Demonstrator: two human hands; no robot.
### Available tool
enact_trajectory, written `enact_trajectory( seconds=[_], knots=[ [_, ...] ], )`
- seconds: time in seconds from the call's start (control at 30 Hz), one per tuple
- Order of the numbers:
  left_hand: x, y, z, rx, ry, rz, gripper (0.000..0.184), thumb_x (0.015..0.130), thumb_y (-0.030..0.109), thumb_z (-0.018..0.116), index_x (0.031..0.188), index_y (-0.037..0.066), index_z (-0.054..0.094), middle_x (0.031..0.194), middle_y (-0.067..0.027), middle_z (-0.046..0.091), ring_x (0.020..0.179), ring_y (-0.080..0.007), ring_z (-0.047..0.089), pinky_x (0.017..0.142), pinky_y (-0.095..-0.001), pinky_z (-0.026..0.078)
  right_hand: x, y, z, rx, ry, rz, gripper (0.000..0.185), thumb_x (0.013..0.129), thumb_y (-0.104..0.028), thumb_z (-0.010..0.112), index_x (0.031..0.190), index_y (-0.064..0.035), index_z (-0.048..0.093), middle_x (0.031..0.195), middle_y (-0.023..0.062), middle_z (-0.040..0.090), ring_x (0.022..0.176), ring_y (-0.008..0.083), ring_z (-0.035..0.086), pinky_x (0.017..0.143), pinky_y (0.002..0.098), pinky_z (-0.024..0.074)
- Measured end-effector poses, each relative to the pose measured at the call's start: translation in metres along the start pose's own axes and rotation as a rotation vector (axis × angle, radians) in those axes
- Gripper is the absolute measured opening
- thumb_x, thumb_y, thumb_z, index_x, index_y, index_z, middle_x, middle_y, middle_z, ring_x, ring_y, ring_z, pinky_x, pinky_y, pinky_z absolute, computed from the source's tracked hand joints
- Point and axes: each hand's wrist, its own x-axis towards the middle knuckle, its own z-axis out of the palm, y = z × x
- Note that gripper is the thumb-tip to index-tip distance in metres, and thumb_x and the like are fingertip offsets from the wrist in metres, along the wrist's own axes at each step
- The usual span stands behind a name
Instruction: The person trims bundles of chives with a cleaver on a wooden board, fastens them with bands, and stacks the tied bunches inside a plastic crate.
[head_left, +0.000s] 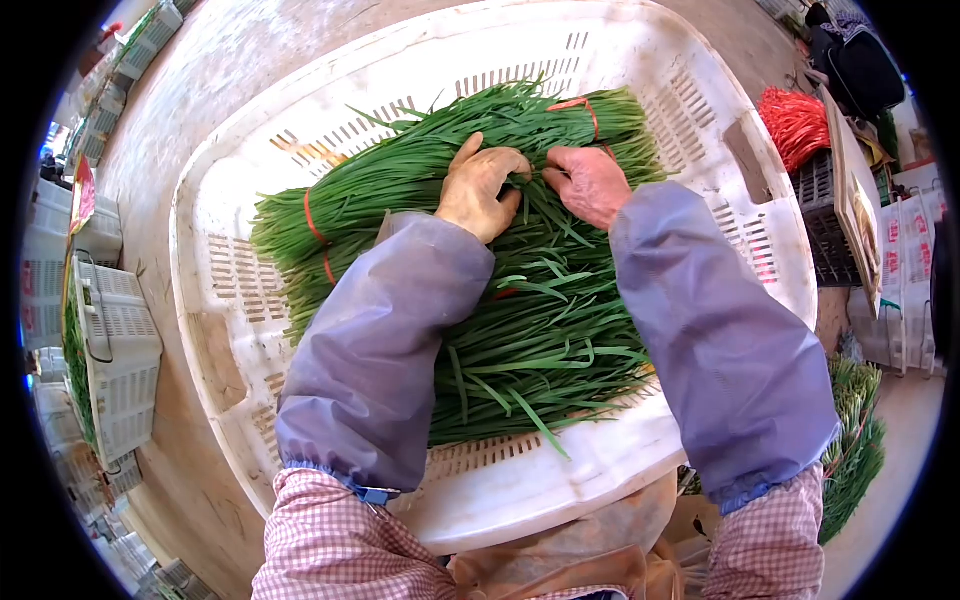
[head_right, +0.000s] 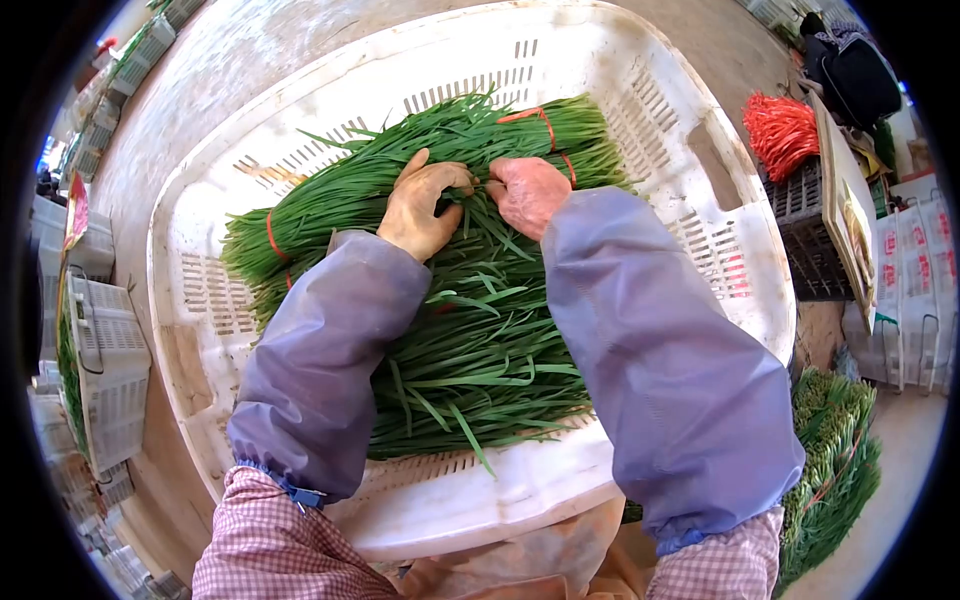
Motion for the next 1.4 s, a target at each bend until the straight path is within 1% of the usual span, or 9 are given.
enact_trajectory(
  seconds=[0.2,0.27,0.5,0.73,0.93,1.1,1.27,1.3,1.4],
  knots=[
    [-0.001,0.000,0.001,-0.026,0.016,-0.017,0.035,0.070,-0.005,0.063,0.101,0.010,0.061,0.103,-0.0053,0.067,0.108,-0.0236,0.061,0.114,-0.0478,0.028,0.000,0.023,-0.023,0.287,0.205,0.333,0.017,0.089,-0.013,0.058,0.078,0.0006,0.060,0.064,0.0014,0.051,0.059,0.0114,0.044,0.056,0.0288,0.0386],
    [0.000,0.001,0.001,-0.031,0.018,-0.024,0.034,0.071,-0.005,0.063,0.101,0.010,0.061,0.103,-0.0053,0.067,0.107,-0.0237,0.062,0.114,-0.0474,0.028,-0.004,0.037,-0.032,0.524,0.037,0.441,0.017,0.088,-0.013,0.061,0.080,0.0014,0.061,0.063,0.0005,0.052,0.059,0.0087,0.045,0.055,0.0274,0.0372],
    [-0.001,-0.001,0.002,-0.022,0.024,-0.019,0.034,0.071,-0.004,0.063,0.102,0.009,0.061,0.103,-0.0050,0.067,0.107,-0.0235,0.062,0.114,-0.0471,0.027,-0.008,0.009,-0.047,0.618,-0.268,0.303,0.019,0.088,-0.016,0.065,0.084,0.0021,0.063,0.063,-0.0002,0.053,0.058,0.0081,0.047,0.052,0.0274,0.0381],
    [0.000,-0.002,0.003,-0.008,0.026,-0.013,0.031,0.072,-0.001,0.064,0.101,0.009,0.062,0.104,-0.0053,0.067,0.108,-0.0241,0.061,0.114,-0.0472,0.028,-0.025,0.003,-0.029,0.076,-0.204,0.008,0.019,0.088,-0.018,0.066,0.083,-0.0006,0.064,0.067,0.0048,0.058,0.065,0.0142,0.054,0.059,0.0345,0.0452],
    [-0.001,-0.003,0.004,-0.014,0.037,-0.012,0.029,0.073,0.000,0.065,0.101,0.009,0.062,0.105,-0.0061,0.067,0.108,-0.0241,0.061,0.114,-0.0456,0.028,-0.017,0.015,-0.030,0.498,0.182,0.271,0.019,0.093,-0.014,0.059,0.079,-0.0007,0.060,0.066,0.0026,0.056,0.060,0.0096,0.048,0.053,0.0282,0.0422],
    [0.000,-0.005,0.006,0.018,0.040,-0.027,0.028,0.074,0.006,0.069,0.102,0.011,0.064,0.102,-0.0057,0.068,0.107,-0.0231,0.062,0.113,-0.0445,0.031,-0.022,-0.037,-0.043,0.468,-0.254,0.296,0.026,0.092,-0.021,0.063,0.076,-0.0008,0.065,0.062,0.0024,0.056,0.053,0.0071,0.048,0.047,0.0299,0.0408],
    [0.000,-0.006,0.008,0.020,0.061,-0.021,0.027,0.074,0.007,0.068,0.100,0.012,0.064,0.101,-0.0058,0.068,0.106,-0.0227,0.062,0.112,-0.0440,0.031,-0.025,-0.038,0.009,0.004,-0.028,0.172,0.029,0.082,-0.030,0.068,0.074,-0.0017,0.065,0.077,0.0216,0.063,0.075,0.0423,0.061,0.069,0.0514,0.0478],
    [0.000,-0.005,0.007,0.023,0.050,-0.030,0.028,0.074,0.007,0.068,0.101,0.012,0.064,0.103,-0.0058,0.068,0.107,-0.0222,0.062,0.113,-0.0440,0.030,-0.022,-0.034,0.009,0.033,-0.013,0.092,0.025,0.084,-0.024,0.068,0.078,0.0001,0.066,0.070,0.0177,0.064,0.065,0.0332,0.063,0.062,0.0445,0.0490],
    [0.000,-0.004,0.005,0.049,0.028,-0.019,0.029,0.074,0.007,0.068,0.102,0.011,0.063,0.105,-0.0059,0.068,0.108,-0.0220,0.061,0.113,-0.0440,0.030,-0.018,-0.017,-0.006,0.683,-0.054,0.480,0.017,0.087,-0.016,0.066,0.081,0.0002,0.066,0.064,0.0103,0.063,0.053,0.0181,0.059,0.050,0.0347,0.0472]
  ],
)
